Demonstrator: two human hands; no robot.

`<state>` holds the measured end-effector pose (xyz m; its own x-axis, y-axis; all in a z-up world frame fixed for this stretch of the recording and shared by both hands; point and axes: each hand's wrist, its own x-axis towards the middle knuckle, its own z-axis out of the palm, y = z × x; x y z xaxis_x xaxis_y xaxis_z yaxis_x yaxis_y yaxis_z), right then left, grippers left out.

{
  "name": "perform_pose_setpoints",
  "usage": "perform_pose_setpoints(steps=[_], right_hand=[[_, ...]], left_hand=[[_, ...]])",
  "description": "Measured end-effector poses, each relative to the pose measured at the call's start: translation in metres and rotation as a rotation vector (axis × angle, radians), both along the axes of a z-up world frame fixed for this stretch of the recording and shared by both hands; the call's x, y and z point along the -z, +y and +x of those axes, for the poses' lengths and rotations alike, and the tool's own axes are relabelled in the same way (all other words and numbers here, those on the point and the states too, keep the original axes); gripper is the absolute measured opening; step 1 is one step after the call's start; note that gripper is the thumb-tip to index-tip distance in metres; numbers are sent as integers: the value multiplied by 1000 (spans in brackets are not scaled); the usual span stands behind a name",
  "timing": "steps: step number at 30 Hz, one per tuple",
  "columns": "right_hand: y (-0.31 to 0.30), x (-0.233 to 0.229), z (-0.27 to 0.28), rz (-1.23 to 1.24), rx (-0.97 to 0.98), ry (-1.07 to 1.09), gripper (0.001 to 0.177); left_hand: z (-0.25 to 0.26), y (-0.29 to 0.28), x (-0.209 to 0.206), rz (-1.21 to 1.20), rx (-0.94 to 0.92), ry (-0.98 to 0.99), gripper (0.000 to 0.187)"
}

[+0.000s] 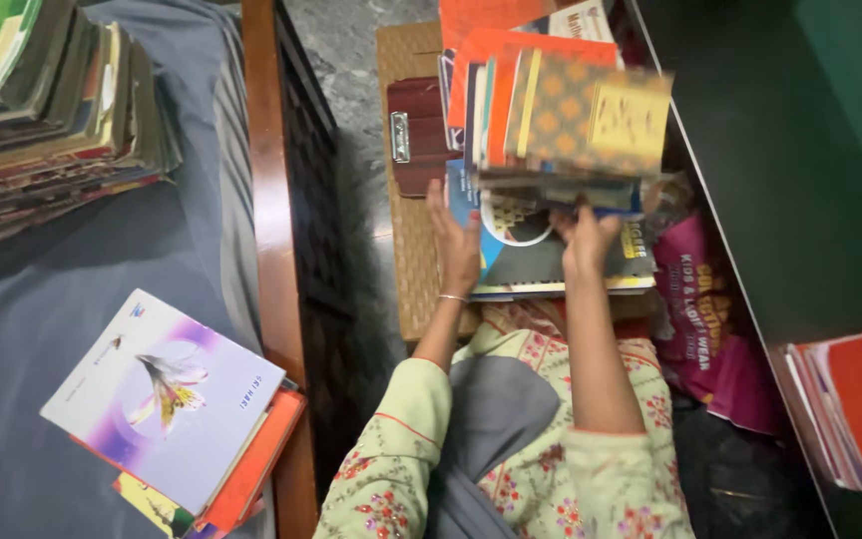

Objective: The person organizes stationery and books in a cluttered room. They place colored pencils and markers into glass jars on a metal shelf and then sort through a stack of books, moving them from a bed to the shelf.

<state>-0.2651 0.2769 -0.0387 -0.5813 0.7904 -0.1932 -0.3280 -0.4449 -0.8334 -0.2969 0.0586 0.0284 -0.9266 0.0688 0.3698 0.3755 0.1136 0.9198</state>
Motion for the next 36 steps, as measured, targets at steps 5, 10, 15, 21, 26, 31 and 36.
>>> perform_pose_setpoints(steps=[5,10,15,21,26,31,36], right_hand=[[-8,6,127,102,-125,-158,26],[-26,-22,184,123,-38,-344,35],[-36,-8,184,468,31,-324,64],[-45,-26,182,590,-53,-336,62],[-52,-66,194,258,-114,-227,70],[-19,-88,249,558,59,-231,59],[19,-124,348,322,33,-152,43]], left_hand=[[33,-16,-20,8,31,45,73],[117,-26,-46,-453,261,400,72],[150,-14,-54,-598,313,578,75],[163,14,-52,-850,147,690,62],[136,23,-48,-970,31,636,61],[123,23,-53,-977,18,557,60],[154,31,-75,-1030,-54,528,63]])
